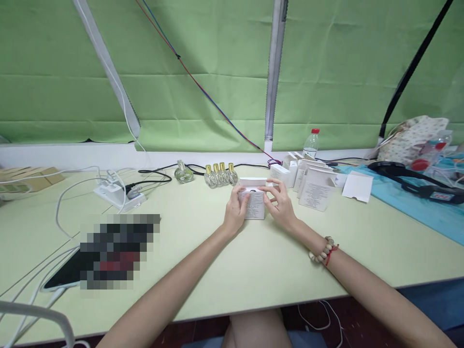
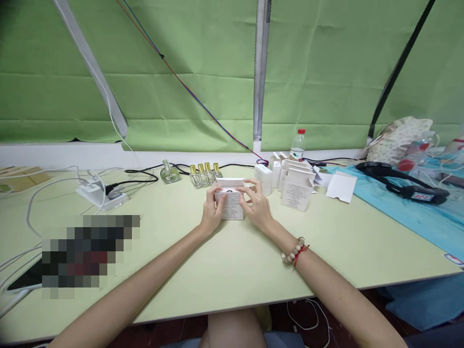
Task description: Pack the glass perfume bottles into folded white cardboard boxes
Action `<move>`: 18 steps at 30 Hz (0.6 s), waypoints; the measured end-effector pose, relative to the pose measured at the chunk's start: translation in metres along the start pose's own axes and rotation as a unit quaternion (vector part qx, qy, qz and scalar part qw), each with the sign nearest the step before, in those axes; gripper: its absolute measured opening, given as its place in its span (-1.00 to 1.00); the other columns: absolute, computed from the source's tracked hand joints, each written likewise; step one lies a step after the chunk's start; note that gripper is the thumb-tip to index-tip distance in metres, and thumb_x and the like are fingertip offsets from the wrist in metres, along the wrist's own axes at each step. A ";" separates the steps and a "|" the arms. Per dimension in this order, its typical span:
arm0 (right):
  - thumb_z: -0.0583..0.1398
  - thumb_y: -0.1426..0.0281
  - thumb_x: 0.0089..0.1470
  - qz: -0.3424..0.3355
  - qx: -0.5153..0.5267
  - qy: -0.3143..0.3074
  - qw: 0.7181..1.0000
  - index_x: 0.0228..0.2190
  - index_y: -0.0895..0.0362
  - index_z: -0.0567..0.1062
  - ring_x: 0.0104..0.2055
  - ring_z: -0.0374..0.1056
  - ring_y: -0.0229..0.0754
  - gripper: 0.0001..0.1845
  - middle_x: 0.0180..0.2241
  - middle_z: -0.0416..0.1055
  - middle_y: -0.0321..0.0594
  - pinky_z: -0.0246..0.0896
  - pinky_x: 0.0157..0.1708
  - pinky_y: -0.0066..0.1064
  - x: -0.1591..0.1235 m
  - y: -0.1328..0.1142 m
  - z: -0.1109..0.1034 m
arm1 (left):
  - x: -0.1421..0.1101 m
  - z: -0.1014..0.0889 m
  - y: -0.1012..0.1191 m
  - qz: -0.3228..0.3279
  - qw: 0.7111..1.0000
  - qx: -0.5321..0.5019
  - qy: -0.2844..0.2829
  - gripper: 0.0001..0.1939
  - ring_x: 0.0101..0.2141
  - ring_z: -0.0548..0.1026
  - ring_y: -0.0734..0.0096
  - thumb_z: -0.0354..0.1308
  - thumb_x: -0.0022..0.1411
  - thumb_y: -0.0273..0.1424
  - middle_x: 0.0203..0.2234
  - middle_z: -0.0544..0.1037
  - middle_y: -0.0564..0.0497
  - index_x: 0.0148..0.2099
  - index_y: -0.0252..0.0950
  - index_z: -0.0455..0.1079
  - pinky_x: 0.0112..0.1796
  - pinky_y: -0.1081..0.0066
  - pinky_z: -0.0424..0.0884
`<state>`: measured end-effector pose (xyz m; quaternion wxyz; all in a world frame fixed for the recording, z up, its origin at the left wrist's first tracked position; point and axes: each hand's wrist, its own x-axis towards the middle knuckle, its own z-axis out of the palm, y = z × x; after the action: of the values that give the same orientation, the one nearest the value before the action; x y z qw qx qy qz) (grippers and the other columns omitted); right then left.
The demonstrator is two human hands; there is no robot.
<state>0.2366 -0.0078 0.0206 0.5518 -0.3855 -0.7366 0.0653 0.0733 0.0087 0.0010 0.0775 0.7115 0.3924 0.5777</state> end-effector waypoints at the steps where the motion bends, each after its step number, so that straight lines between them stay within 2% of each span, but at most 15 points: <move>1: 0.04 0.34 0.11 -0.001 0.000 0.000 1.000 -0.23 0.02 0.46 -0.20 0.30 -0.23 -0.76 -0.05 0.14 -0.14 0.45 -0.46 -0.44 0.000 0.000 0.000 | 0.000 0.001 -0.002 -0.003 1.000 -0.011 0.004 -0.75 -0.27 0.43 0.43 -0.08 0.26 -0.25 -0.13 0.39 -0.06 -0.04 -0.21 0.10 -0.31 0.41 0.36; 9: 0.05 0.37 0.10 -0.026 -0.001 0.014 1.000 -0.22 0.02 0.45 -0.25 0.30 -0.26 -0.77 -0.08 0.16 -0.15 0.43 -0.53 -0.48 -0.002 0.003 0.003 | 0.000 0.005 -0.001 -0.027 0.993 -0.112 -0.015 -0.52 -0.05 0.40 0.36 -0.06 0.26 -0.24 0.01 0.32 -0.20 0.15 -0.20 -0.14 -0.16 0.34 0.39; 13: 0.09 0.39 0.07 -0.051 0.001 0.051 0.997 -0.17 0.01 0.40 -0.23 0.31 -0.26 -0.75 -0.12 0.19 -0.18 0.45 -0.46 -0.46 -0.003 0.005 0.004 | -0.001 0.004 -0.001 -0.013 0.993 -0.112 -0.020 -0.54 0.03 0.33 0.34 -0.07 0.27 -0.24 0.11 0.23 -0.21 0.15 -0.20 -0.11 -0.08 0.31 0.35; 18: 0.14 0.37 0.03 -0.026 0.022 0.068 0.997 -0.14 0.03 0.31 -0.20 0.31 -0.25 -0.70 -0.09 0.19 -0.17 0.43 -0.49 -0.47 -0.002 0.006 0.004 | -0.001 0.004 -0.003 -0.004 0.996 -0.084 -0.014 -0.58 0.03 0.33 0.36 -0.09 0.28 -0.25 0.10 0.24 -0.16 0.13 -0.18 -0.07 -0.07 0.30 0.35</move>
<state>0.2362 -0.0037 0.0147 0.6109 -0.3572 -0.7054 0.0407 0.0751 0.0118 -0.0029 0.1445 0.7086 0.3447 0.5985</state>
